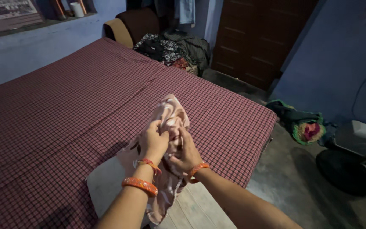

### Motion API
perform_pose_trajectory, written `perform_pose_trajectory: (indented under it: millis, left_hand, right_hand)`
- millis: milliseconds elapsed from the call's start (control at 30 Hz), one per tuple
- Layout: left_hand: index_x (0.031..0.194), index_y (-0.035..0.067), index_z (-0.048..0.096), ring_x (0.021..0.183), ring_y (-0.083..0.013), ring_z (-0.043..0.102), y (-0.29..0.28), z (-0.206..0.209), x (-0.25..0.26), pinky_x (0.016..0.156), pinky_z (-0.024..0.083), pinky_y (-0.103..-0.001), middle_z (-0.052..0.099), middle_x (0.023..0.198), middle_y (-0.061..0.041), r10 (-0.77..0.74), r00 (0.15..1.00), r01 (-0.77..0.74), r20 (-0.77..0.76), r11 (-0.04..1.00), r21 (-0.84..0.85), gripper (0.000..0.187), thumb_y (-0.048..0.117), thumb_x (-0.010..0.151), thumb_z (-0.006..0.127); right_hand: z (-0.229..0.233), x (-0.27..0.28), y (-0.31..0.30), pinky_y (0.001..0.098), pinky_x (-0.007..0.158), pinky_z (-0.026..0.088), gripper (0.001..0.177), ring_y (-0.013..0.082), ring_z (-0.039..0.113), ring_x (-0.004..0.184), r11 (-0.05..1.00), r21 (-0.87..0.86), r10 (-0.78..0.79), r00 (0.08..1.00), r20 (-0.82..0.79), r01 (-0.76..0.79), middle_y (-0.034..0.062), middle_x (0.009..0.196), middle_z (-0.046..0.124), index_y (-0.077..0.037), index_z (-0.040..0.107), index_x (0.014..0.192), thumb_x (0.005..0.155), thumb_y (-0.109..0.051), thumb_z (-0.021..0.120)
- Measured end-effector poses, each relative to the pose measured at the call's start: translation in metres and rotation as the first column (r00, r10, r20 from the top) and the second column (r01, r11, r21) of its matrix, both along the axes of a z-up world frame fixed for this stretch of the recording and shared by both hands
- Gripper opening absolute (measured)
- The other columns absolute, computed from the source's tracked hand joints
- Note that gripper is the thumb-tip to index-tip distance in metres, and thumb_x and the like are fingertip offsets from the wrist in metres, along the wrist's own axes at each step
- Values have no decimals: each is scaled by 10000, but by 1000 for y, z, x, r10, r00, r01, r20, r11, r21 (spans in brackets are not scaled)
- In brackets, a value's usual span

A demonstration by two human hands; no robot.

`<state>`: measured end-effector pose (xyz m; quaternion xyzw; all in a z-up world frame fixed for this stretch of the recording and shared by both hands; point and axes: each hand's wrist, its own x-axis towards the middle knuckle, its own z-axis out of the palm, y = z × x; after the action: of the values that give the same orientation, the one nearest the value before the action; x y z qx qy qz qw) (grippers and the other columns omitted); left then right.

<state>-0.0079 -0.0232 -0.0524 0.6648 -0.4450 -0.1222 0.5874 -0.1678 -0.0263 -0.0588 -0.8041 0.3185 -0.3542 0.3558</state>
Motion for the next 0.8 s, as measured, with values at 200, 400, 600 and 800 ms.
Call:
perform_pose_trajectory:
  millis: [200, 400, 600, 800]
  left_hand:
    - [1204, 91, 696, 1057, -319, 707, 21, 12, -14, 926, 532, -410, 741, 1152, -144, 19, 995, -39, 95, 977, 208, 429, 128, 777, 728]
    - [1152, 102, 723, 1057, -317, 712, 31, 2, -27, 922, 543, -397, 756, 1126, -133, 29, 991, -48, 132, 988, 145, 388, 146, 767, 733]
    - [1158, 103, 720, 1090, -342, 676, 44, -3, -29, 966, 504, -424, 748, 1130, -143, 5, 991, -30, 136, 982, 185, 380, 171, 786, 751]
    - [1126, 86, 732, 1121, -381, 632, 55, 2, -37, 975, 473, -450, 743, 1118, -158, 25, 976, -57, 215, 988, 144, 385, 154, 749, 769]
  right_hand:
    - [-30, -17, -14, 473, 1101, 454, 1029, 375, 570, 1285, 969, -207, -166, 978, -127, 138, 192, 1402, 552, -129, 271, 1550, 673, -125, 809]
    - [-51, -19, 0, 442, 1073, 476, 995, 369, 571, 1301, 998, 1, -56, 973, -223, 58, 207, 1418, 544, -140, 247, 1591, 747, -115, 774]
    - [-47, -19, 19, 450, 1078, 484, 939, 365, 591, 1290, 998, -17, 50, 993, -106, -52, 216, 1479, 496, -117, 274, 1569, 757, -34, 738]
    - [-37, -23, 21, 428, 1070, 513, 916, 353, 601, 1284, 997, -19, 79, 995, -58, -80, 214, 1486, 490, -102, 301, 1566, 754, -29, 718]
